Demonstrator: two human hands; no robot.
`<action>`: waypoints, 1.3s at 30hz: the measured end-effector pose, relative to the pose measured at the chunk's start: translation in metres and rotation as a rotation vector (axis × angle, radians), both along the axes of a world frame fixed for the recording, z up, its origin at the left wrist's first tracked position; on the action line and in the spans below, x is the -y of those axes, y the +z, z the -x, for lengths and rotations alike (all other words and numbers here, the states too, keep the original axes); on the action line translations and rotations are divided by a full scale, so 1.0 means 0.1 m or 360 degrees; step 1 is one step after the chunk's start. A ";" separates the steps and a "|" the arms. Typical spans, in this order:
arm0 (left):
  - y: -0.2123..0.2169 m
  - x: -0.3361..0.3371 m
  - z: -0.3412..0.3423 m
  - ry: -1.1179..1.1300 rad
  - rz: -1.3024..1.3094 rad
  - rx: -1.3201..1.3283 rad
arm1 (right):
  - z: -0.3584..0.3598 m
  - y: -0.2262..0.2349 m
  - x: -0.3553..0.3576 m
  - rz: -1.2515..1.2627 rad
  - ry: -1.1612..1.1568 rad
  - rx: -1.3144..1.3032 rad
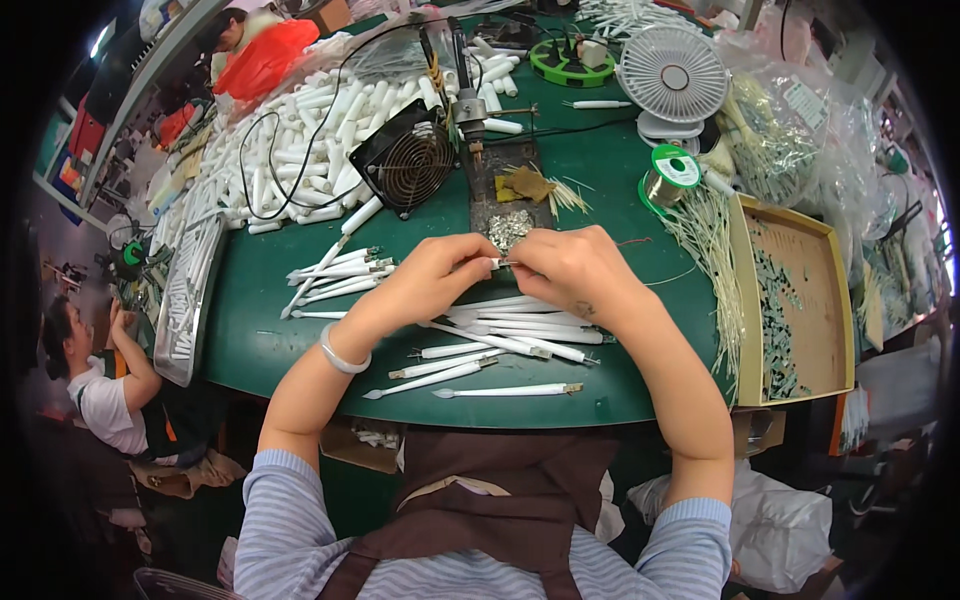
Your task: Assembling electronic components by soldering wires and attaching protective tubes.
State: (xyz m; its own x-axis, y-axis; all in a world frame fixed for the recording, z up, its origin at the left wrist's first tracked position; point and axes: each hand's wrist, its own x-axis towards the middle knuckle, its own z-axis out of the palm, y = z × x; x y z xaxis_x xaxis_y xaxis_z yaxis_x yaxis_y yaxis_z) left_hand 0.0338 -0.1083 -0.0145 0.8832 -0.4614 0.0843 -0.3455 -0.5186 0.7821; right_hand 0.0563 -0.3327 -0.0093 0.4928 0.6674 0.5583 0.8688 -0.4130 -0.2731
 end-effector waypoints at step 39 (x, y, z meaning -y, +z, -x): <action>-0.13 0.01 0.04 0.0324 0.0823 -0.0733 | 0.01 -0.15 -0.14 -0.0327 -0.0043 -0.0120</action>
State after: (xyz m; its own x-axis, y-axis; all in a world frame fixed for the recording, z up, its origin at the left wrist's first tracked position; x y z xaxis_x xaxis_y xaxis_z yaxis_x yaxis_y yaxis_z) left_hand 0.0296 -0.1098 -0.0275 0.9459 -0.2854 -0.1544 0.1427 -0.0616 0.9879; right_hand 0.0548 -0.3183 -0.0246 0.5544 0.5294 0.6422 0.8322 -0.3650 -0.4174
